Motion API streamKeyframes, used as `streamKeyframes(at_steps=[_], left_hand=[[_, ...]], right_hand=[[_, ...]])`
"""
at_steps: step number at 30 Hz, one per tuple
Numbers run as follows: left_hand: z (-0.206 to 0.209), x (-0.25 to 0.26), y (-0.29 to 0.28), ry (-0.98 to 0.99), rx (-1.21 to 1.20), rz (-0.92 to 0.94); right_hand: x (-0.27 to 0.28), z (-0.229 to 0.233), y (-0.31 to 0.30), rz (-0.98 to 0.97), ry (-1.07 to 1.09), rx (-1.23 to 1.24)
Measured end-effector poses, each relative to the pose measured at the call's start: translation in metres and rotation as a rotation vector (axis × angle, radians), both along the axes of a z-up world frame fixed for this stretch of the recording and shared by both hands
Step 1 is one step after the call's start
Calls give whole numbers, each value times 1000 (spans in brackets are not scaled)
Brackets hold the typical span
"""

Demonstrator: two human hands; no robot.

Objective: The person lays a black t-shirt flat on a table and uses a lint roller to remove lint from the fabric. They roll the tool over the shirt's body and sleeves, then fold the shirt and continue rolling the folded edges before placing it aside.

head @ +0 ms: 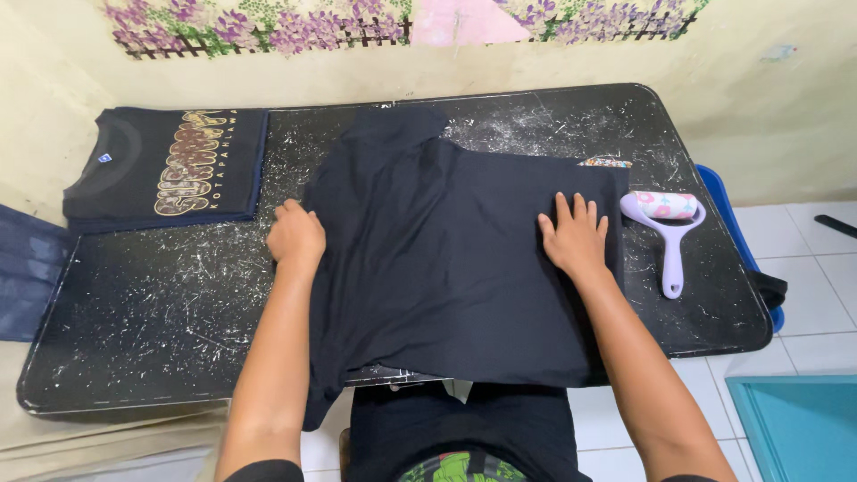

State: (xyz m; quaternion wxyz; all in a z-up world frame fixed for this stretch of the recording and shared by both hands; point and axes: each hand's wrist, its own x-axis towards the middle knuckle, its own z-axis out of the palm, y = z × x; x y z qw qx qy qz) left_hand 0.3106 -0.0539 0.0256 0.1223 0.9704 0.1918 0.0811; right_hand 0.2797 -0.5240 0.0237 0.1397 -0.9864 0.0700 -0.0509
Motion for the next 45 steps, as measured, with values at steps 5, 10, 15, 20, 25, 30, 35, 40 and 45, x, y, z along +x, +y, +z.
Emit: streamKeyframes(at_steps=[5,10,15,20,25,30,35,40,45], left_hand=[[12,-31,17,111,26,-16],[33,-67,27,207,25,22],[38,-91,34,141,-34,-14],[28,-118,53,-203,-37,-82],[28,-165,57,-22,-127,30],[35,-204,47,189,-276,112],[-4,-228,50,-22,-25,-162],[9,-249,43,-3,-354,-75],[22,-282,52,-7,-939,-107]], right_hand=[[-22,-11,-5,70,-54,-102],[-43,-11,-12,149,-95,-102],[-61,0,-13,201,-114,-98],[-101,21,-22,66,-242,-22],[-151,40,-28,-185,-182,-95],[-197,53,-28,-348,25,-49],[-218,23,-33,-284,-80,-58],[-225,5,-41,-256,-230,123],[-231,15,-55,-415,-109,341]])
